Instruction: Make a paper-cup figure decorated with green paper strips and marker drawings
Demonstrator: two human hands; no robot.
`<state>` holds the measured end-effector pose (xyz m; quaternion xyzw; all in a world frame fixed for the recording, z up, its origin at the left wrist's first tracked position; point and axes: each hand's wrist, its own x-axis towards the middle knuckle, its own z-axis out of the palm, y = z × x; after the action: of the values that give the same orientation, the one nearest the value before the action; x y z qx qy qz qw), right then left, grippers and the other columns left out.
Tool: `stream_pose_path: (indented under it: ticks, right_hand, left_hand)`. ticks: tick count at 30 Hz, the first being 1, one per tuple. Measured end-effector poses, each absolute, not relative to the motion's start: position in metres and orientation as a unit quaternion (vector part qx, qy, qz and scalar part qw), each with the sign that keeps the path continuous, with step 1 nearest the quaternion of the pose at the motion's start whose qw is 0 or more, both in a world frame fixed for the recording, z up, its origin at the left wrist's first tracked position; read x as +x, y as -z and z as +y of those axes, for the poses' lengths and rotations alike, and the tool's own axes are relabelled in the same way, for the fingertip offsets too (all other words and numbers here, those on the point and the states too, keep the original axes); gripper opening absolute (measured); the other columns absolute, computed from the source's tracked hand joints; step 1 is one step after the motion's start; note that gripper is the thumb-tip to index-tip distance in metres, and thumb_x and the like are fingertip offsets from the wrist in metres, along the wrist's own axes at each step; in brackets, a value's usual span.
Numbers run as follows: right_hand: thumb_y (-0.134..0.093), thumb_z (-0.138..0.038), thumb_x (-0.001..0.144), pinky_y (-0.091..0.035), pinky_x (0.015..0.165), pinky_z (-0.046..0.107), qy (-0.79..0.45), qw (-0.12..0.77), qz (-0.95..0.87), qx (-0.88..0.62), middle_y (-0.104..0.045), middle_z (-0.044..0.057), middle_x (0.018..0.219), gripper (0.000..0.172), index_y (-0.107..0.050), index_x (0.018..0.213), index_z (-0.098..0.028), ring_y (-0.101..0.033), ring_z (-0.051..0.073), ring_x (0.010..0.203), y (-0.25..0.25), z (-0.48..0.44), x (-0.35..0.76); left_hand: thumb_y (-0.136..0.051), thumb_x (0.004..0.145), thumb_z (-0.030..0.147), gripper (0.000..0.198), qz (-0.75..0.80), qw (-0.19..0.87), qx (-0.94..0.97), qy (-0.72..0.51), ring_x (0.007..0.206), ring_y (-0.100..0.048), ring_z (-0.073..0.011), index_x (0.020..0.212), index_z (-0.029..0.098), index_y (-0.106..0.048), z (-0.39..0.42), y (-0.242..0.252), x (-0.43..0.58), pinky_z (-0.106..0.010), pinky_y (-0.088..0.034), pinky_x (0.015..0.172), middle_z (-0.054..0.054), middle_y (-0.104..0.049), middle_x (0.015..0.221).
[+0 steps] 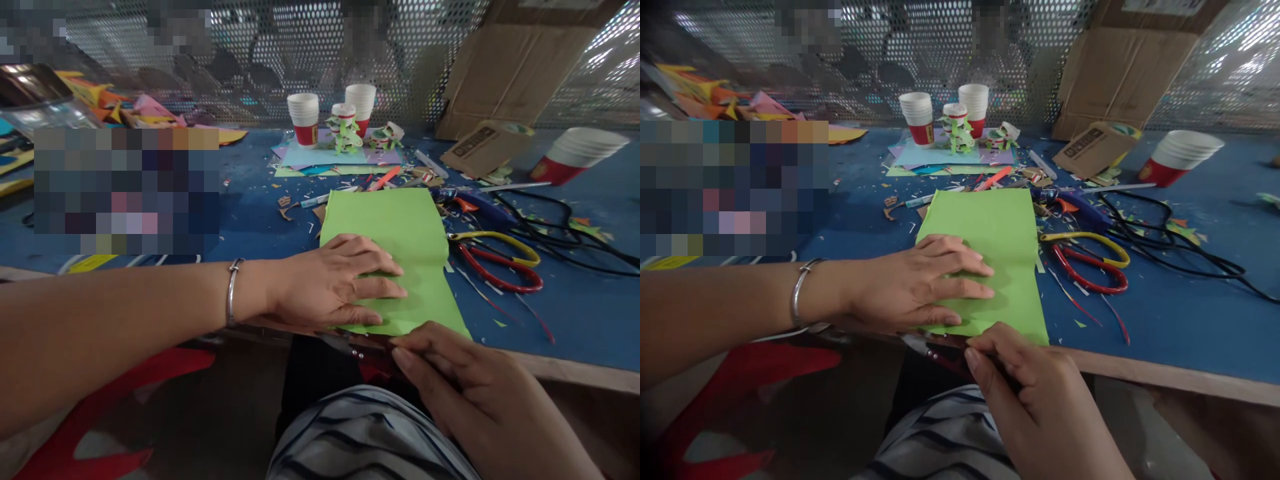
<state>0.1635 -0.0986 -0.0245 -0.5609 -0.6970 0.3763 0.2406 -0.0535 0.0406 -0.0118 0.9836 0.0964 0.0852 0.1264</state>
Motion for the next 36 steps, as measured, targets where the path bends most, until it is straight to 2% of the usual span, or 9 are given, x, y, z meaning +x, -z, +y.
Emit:
stream_pose_path:
  ticks: [5, 12, 14, 17, 19, 21, 26, 29, 36]
  right_hand:
    - [-0.051, -0.038, 0.103, -0.045, 0.053, 0.02, -0.367, 0.246, -0.702, -0.558, -0.064, -0.003, 0.062, 0.029, -0.062, 0.08, -0.024, -0.06, 0.012, 0.056, 0.024, -0.097, 0.162]
    - [-0.052, -0.043, 0.102, -0.038, 0.04, 0.02, -0.337, 0.23, -0.707, -0.578, -0.053, -0.006, 0.048, 0.031, -0.063, 0.08, -0.024, -0.05, 0.01, 0.04, 0.024, -0.1, 0.174]
    - [-0.051, -0.042, 0.102, -0.039, 0.04, 0.019, -0.334, 0.228, -0.712, -0.574, -0.052, -0.006, 0.046, 0.03, -0.063, 0.081, -0.025, -0.05, 0.01, 0.038, 0.024, -0.099, 0.178]
    - [-0.052, -0.039, 0.102, -0.04, 0.04, 0.019, -0.321, 0.227, -0.725, -0.565, -0.056, -0.006, 0.048, 0.027, -0.064, 0.082, -0.025, -0.053, 0.01, 0.039, 0.024, -0.099, 0.179]
    - [-0.053, -0.037, 0.102, -0.039, 0.04, 0.019, -0.314, 0.23, -0.732, -0.56, -0.058, -0.007, 0.049, 0.024, -0.065, 0.084, -0.025, -0.054, 0.009, 0.038, 0.024, -0.098, 0.179]
    - [-0.053, -0.037, 0.101, -0.039, 0.039, 0.019, -0.314, 0.233, -0.735, -0.554, -0.059, -0.007, 0.05, 0.023, -0.065, 0.086, -0.026, -0.053, 0.009, 0.037, 0.024, -0.099, 0.179]
    - [-0.053, -0.039, 0.101, -0.04, 0.04, 0.019, -0.317, 0.228, -0.732, -0.558, -0.062, -0.006, 0.053, 0.024, -0.065, 0.085, -0.026, -0.054, 0.01, 0.038, 0.026, -0.1, 0.18]
    - [-0.053, -0.04, 0.102, -0.042, 0.042, 0.02, -0.314, 0.224, -0.733, -0.561, -0.063, -0.005, 0.055, 0.025, -0.065, 0.085, -0.026, -0.057, 0.011, 0.042, 0.026, -0.1, 0.18]
    - [-0.053, -0.039, 0.102, -0.04, 0.042, 0.02, -0.32, 0.226, -0.728, -0.562, -0.063, -0.006, 0.055, 0.024, -0.064, 0.085, -0.026, -0.054, 0.01, 0.041, 0.027, -0.101, 0.182]
  left_hand:
    - [-0.044, 0.105, 0.051, 0.047, 0.102, 0.133, 0.982, -0.085, 0.138, -0.043, -0.0278, 0.14, 0.024, -0.06, 0.04, 0.011, -0.053, -0.045, -0.028, 0.119, -0.011, -0.058, 0.149]
    - [-0.044, 0.106, 0.047, 0.042, 0.097, 0.097, 0.985, -0.1, 0.14, -0.043, -0.0262, 0.139, 0.025, -0.058, 0.04, 0.013, -0.055, -0.043, -0.027, 0.118, -0.01, -0.056, 0.151]
    - [-0.044, 0.107, 0.045, 0.036, 0.103, 0.063, 0.986, -0.117, 0.134, -0.047, -0.0261, 0.13, 0.025, -0.062, 0.038, 0.01, -0.059, -0.042, -0.03, 0.113, -0.009, -0.062, 0.144]
    - [-0.043, 0.107, 0.043, 0.033, 0.115, 0.024, 0.986, -0.115, 0.108, -0.054, -0.0242, 0.103, 0.022, -0.068, 0.031, 0.001, -0.067, -0.04, -0.034, 0.098, -0.007, -0.072, 0.115]
    - [-0.044, 0.106, 0.045, 0.036, 0.129, 0.022, 0.985, -0.111, 0.094, -0.053, -0.0228, 0.091, 0.02, -0.066, 0.026, -0.006, -0.072, -0.039, -0.035, 0.088, -0.007, -0.07, 0.099]
    - [-0.046, 0.105, 0.051, 0.041, 0.146, 0.028, 0.983, -0.111, 0.088, -0.051, -0.0224, 0.086, 0.02, -0.064, 0.022, -0.01, -0.074, -0.039, -0.034, 0.082, -0.007, -0.068, 0.091]
    - [-0.047, 0.101, 0.062, 0.049, 0.134, 0.02, 0.988, -0.079, 0.083, -0.048, -0.0225, 0.08, 0.02, -0.06, 0.024, -0.002, -0.072, -0.038, -0.033, 0.076, -0.006, -0.064, 0.087]
    - [-0.049, 0.099, 0.064, 0.05, 0.133, 0.061, 0.986, -0.077, 0.08, -0.047, -0.0216, 0.078, 0.02, -0.057, 0.031, 0.005, -0.073, -0.038, -0.033, 0.074, -0.006, -0.061, 0.085]
    - [-0.05, 0.103, 0.05, 0.043, 0.137, 0.134, 0.979, -0.069, 0.077, -0.045, -0.019, 0.074, 0.019, -0.052, 0.04, 0.005, -0.08, -0.035, -0.036, 0.077, -0.004, -0.053, 0.083]
